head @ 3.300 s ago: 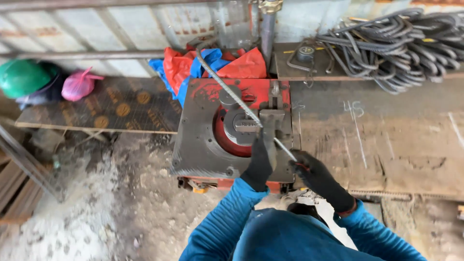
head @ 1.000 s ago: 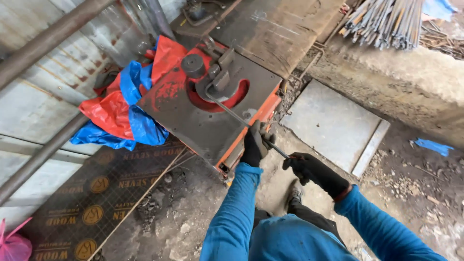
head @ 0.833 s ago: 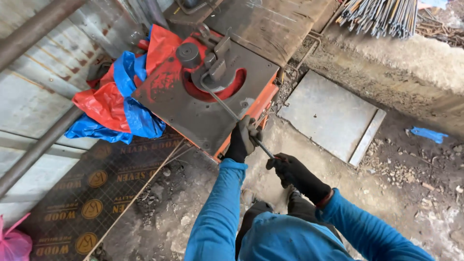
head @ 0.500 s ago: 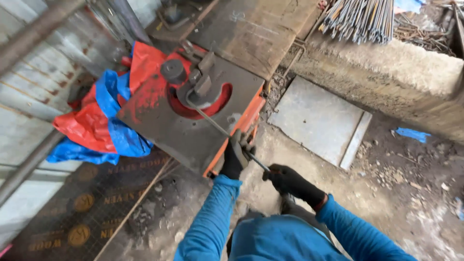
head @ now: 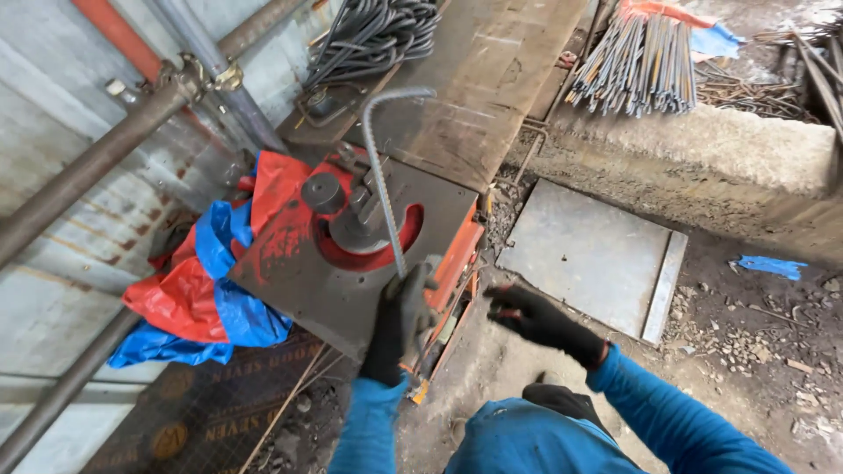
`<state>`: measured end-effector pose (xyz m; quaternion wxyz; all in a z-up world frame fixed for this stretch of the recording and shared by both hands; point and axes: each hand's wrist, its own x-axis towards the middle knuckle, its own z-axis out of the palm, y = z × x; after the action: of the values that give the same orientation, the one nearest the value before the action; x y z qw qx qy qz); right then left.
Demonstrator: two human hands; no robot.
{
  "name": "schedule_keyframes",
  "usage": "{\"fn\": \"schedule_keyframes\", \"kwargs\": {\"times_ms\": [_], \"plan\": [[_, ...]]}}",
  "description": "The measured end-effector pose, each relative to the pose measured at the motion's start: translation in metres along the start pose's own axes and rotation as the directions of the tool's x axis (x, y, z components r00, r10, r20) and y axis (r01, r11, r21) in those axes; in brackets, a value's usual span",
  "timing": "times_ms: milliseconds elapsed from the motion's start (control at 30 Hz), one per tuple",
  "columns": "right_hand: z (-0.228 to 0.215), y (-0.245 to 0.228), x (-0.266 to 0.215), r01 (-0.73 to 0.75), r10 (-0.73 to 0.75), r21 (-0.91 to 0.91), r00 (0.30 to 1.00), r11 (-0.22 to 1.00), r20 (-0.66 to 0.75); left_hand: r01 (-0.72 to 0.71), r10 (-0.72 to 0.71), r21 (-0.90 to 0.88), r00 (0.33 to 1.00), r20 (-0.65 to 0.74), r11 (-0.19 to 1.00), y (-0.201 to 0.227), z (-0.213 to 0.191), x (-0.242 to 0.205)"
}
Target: Marking rebar rods with chalk and using a bending machine to create hooks.
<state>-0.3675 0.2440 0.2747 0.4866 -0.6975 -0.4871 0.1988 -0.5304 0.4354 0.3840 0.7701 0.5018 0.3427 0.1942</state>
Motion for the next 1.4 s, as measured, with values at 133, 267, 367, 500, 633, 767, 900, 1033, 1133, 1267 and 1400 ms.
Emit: {"fn": "schedule_keyframes", "kwargs": {"times_ms": [133, 267, 367, 500, 633, 767, 900, 1033, 1133, 1267, 1400], "plan": [[-0.059, 0.000, 0.043, 0.042, 0.037, 0.383, 0.980, 0.923, -0.197, 0.021, -0.054, 0.212, 0.987, 0.150, 0.977, 0.015, -0.044, -0.010], [-0.114, -0.081, 0.078, 0.047, 0.060, 0.466, 0.976, 0.884, -0.211, -0.175, 0.028, 0.362, 0.926, 0.376, 0.916, 0.020, -0.064, -0.010], [-0.134, -0.055, 0.100, 0.182, -0.153, 0.516, 0.983, 0.837, -0.098, -0.174, -0.032, 0.432, 0.903, 0.429, 0.885, 0.025, -0.066, 0.003], [-0.145, -0.073, 0.127, -0.030, 0.022, 0.068, 0.993, 0.997, 0.120, -0.144, 0.056, 0.288, 0.955, 0.293, 0.947, -0.021, -0.098, 0.066], [-0.153, -0.010, 0.167, -0.192, 0.178, 0.262, 0.981, 0.946, 0.077, -0.042, -0.128, 0.741, 0.977, 0.172, 0.670, -0.002, -0.075, 0.096], [-0.184, 0.046, 0.232, -0.326, 0.305, 0.173, 0.942, 0.929, 0.141, -0.033, 0.030, 0.944, 0.999, 0.025, 0.329, 0.027, -0.008, 0.129], [-0.219, 0.116, 0.326, -0.328, 0.306, 0.093, 0.932, 0.940, 0.193, 0.084, 0.471, 0.990, 0.873, -0.129, 0.114, 0.031, 0.038, 0.211], [-0.239, 0.164, 0.418, -0.183, 0.218, -0.184, 0.957, 0.966, 0.194, 0.149, 0.894, 0.977, 0.443, 0.070, -0.150, 0.036, 0.068, 0.289], [-0.240, 0.185, 0.452, -0.019, 0.196, -0.518, 0.937, 0.855, 0.290, 0.165, 0.921, 0.984, 0.389, 0.004, -0.074, 0.039, 0.120, 0.290], [-0.230, 0.201, 0.475, 0.060, 0.230, -0.642, 0.905, 0.765, 0.358, 0.020, 0.911, 0.996, 0.402, -0.093, 0.092, -0.006, 0.148, 0.275], [-0.227, 0.227, 0.494, 0.097, 0.222, -0.686, 0.906, 0.721, 0.361, 0.044, 0.876, 0.982, 0.446, -0.184, 0.184, -0.075, 0.145, 0.249]]}}
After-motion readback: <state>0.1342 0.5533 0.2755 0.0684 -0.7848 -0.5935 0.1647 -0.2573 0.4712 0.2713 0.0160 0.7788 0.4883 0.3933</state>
